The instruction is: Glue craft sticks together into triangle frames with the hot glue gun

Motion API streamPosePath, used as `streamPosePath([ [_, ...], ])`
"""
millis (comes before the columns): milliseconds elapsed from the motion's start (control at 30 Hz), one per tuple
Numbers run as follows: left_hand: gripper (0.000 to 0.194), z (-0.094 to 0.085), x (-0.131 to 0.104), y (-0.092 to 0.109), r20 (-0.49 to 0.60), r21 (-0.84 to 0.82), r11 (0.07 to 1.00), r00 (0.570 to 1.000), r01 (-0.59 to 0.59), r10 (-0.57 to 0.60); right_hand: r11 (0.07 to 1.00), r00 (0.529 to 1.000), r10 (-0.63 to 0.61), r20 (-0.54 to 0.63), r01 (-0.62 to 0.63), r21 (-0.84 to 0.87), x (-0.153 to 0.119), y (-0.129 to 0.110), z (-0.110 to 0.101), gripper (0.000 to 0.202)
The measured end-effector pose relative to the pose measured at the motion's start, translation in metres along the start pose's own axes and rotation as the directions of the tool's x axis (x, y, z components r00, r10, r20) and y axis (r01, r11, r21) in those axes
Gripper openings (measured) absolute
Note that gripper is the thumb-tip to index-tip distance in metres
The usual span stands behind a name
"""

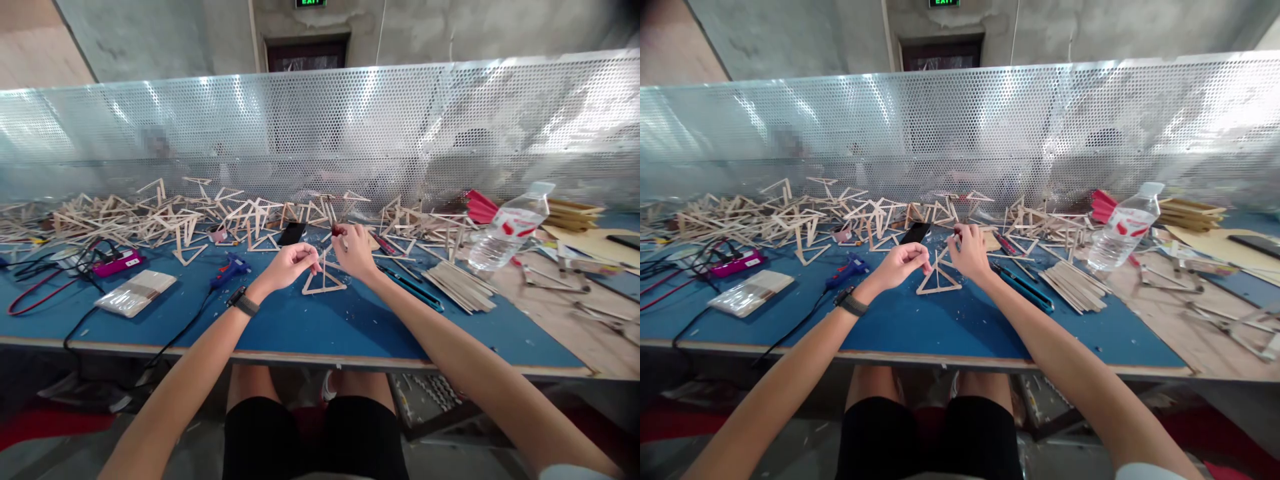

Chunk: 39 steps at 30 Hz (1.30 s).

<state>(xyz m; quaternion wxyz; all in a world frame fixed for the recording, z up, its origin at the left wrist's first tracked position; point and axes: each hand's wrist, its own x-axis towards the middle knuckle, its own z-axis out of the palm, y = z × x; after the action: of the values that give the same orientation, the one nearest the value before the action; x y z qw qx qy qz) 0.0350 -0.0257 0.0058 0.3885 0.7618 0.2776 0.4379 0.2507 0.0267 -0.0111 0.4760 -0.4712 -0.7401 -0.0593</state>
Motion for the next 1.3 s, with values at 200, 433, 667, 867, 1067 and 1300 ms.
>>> streamPosePath([
  [200,0.031,-0.001,0.001,-0.003,-0.006,0.059,0.998,1.0,-0.017,0.018,0.973,0.924,-0.176,0.34,0.111,0.201,-0.003,-0.033,-0.029,0.027],
  [433,0.034,-0.01,0.003,-0.012,-0.078,0.195,0.981,0.997,0.01,0.006,0.966,0.86,-0.179,0.477,0.062,0.252,-0.008,-0.042,-0.026,0.034],
  [667,0.033,-0.014,0.004,-0.016,-0.138,0.254,0.967,0.99,0.023,0.013,0.988,0.887,-0.073,0.456,0.003,0.151,-0.004,-0.026,-0.017,0.043],
  [867,0.032,-0.015,0.003,-0.013,-0.144,0.296,0.955,0.989,0.006,0.038,0.929,0.841,-0.084,0.534,-0.128,0.348,-0.008,-0.026,-0.011,0.04],
  [1067,0.033,-0.015,0.004,-0.015,-0.132,0.33,0.944,0.99,-0.008,0.055,0.965,0.967,-0.053,0.248,-0.014,0.262,-0.005,-0.03,-0.016,0.035],
  [1300,0.033,-0.014,0.003,-0.016,-0.108,0.327,0.945,0.992,-0.027,0.066,0.971,0.896,-0.104,0.432,-0.003,0.24,-0.012,-0.041,-0.02,0.027],
])
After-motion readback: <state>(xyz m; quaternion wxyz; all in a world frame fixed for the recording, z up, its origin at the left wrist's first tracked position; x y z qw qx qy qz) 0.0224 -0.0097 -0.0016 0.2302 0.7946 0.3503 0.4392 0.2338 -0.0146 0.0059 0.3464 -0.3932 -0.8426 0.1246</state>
